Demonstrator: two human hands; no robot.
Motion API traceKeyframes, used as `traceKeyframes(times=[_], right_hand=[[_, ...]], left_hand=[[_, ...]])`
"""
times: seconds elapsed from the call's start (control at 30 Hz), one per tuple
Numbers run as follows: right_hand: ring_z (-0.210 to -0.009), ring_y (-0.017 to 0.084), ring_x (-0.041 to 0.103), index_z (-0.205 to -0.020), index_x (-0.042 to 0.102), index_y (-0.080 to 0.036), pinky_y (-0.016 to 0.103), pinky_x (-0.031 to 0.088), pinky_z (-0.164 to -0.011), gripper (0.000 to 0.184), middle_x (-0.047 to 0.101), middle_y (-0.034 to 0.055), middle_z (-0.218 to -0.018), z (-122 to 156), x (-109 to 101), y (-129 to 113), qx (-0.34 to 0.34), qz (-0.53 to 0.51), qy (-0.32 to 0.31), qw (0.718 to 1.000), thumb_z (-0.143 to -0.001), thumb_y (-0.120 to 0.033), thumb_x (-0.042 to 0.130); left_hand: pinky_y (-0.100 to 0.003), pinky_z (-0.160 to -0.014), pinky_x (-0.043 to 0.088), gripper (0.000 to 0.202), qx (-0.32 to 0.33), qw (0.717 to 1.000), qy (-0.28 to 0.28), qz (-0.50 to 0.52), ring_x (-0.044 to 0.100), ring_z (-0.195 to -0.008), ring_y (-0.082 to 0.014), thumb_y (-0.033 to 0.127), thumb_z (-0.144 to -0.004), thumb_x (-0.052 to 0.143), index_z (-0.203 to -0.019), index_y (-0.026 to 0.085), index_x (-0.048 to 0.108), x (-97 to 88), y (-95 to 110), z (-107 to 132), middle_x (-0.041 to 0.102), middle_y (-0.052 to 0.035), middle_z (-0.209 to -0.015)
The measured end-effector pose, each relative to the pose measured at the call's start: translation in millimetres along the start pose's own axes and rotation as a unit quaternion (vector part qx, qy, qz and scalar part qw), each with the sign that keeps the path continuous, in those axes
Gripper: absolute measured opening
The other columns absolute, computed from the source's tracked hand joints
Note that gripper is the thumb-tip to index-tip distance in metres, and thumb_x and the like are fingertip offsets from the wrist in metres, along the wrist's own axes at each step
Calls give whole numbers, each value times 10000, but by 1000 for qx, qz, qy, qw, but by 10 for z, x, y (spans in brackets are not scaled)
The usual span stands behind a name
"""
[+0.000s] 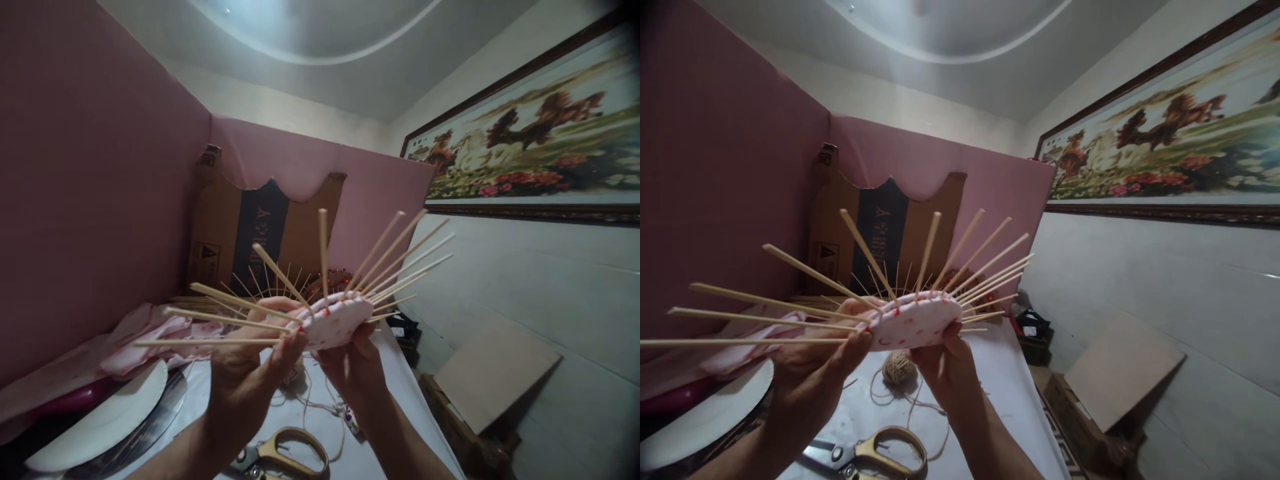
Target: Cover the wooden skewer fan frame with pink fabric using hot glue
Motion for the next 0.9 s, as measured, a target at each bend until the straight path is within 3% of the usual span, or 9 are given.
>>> traceKeyframes(times=[0.1,0.2,0.3,0.4,0.7,0.9], right_hand=[[-758,162,597,-984,659,-215,249,491,-612,433,687,24,-881,4,30,-43,-21,21,44,999,-664,-501,721],[-603,111,534,-948,657,-196,202,436,-501,321,658,17,-779,39,86,-113,-57,77,82,992,-758,-455,656],[-599,108,508,-950,647,-184,198,413,-489,319,636,31,-796,72,171,-153,-70,139,59,986,-784,-455,623],[-647,140,520,-852,642,-168,210,402,-485,329,604,38,-759,80,219,-153,-73,197,50,977,-721,-468,673],[-492,101,477,-662,624,-151,217,361,-456,310,559,0,-564,175,308,-227,-157,395,71,902,-743,-450,643],[-450,107,496,-589,628,-140,233,394,-465,396,556,12,-496,285,315,-230,-168,460,112,865,-799,-470,571]], left_hand=[[-352,-823,433,142,-78,989,44,115,594,-912,-217,257,-799,608,-807,215,743,19,-118,-49,711,-44,-900],[-300,-781,456,160,-196,953,106,206,611,-856,-186,304,-782,627,-849,199,727,49,-251,-107,720,-24,-845],[-254,-744,479,103,-272,907,169,273,626,-816,-146,279,-755,654,-802,203,704,40,-351,-175,725,16,-804],[-279,-732,505,68,-330,868,194,316,650,-772,-137,222,-789,608,-778,228,676,-3,-431,-229,726,38,-750],[-359,-637,557,51,-431,803,216,350,677,-701,-184,210,-808,586,-794,208,635,-20,-596,-209,728,6,-708],[-363,-645,577,143,-462,772,171,402,682,-695,-190,196,-868,491,-891,174,631,75,-552,-212,714,-51,-724]])
Point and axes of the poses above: each hand's wrist, its own z-axis away from the middle knuckle, its own x-axis out of the palm, y = z × x, the point moved 3 cm from there along -z, towards the middle knuckle
